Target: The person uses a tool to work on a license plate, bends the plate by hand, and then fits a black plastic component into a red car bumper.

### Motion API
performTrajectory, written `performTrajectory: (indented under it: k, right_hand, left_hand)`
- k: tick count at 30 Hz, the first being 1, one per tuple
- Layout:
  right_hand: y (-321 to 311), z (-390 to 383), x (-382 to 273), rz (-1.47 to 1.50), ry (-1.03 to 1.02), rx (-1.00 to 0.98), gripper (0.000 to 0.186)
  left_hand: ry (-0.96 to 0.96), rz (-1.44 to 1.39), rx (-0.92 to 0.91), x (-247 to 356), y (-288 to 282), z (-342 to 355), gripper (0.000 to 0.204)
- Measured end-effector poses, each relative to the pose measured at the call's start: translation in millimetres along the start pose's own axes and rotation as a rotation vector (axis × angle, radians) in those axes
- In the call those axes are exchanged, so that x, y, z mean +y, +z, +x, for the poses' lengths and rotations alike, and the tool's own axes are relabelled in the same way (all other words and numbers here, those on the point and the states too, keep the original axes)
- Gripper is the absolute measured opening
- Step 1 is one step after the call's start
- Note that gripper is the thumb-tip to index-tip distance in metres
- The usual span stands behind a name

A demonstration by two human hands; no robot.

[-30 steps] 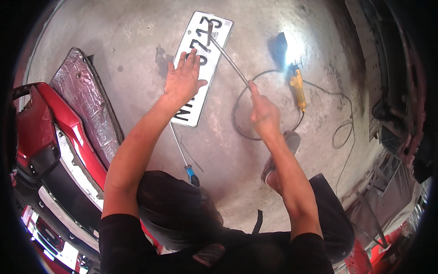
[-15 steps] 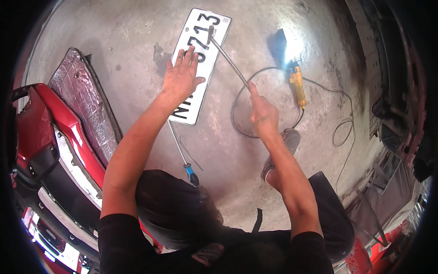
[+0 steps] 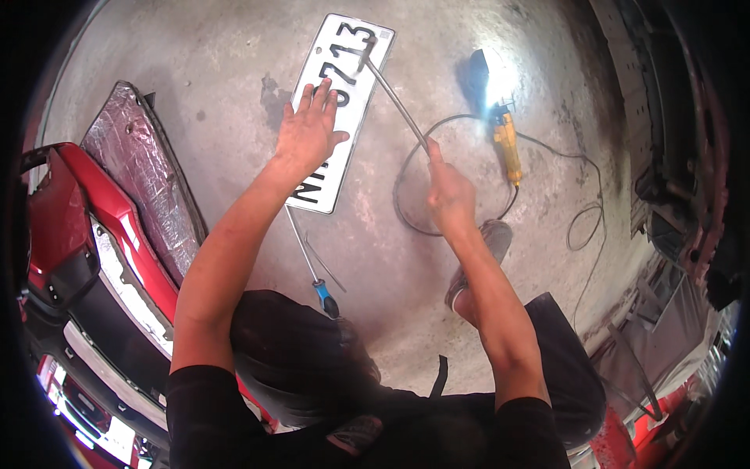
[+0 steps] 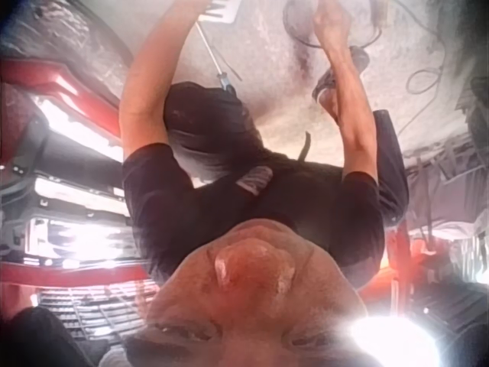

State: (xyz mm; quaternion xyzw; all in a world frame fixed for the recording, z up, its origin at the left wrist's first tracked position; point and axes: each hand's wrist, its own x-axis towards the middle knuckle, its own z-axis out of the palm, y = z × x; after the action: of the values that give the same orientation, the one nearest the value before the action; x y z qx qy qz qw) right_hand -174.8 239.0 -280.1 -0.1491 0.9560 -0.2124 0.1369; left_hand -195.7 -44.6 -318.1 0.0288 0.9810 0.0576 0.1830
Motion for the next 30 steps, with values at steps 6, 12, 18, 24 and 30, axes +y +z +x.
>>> performTrajectory:
  k: [6,12,18,24,30]
  right_hand:
    - [-6,1,-8,-0.033,-0.019,0.072,0.073]
    - [-6,7,-8,-0.005,-0.069,0.122,0.074]
    - [-9,6,-11,-0.066,-0.05,0.069,0.074]
    - [-2,4,-5,-0.032,-0.091,0.051,0.073]
    - [-1,11,-15,-0.032,-0.054,0.019,0.074]
  left_hand:
    - [0.0,0.037,0.002,-4,0,1,0.081]
    - [0.013,0.046,-0.041,-2,-3,1,0.08]
    - [-0.003,0.011,-0.04,-2,-6,2,0.08]
    - [0.0,0.004,-0.014,-1,-4,2,0.08]
    - [0.005,0.015,-0.009,-2,-3,1,0.079]
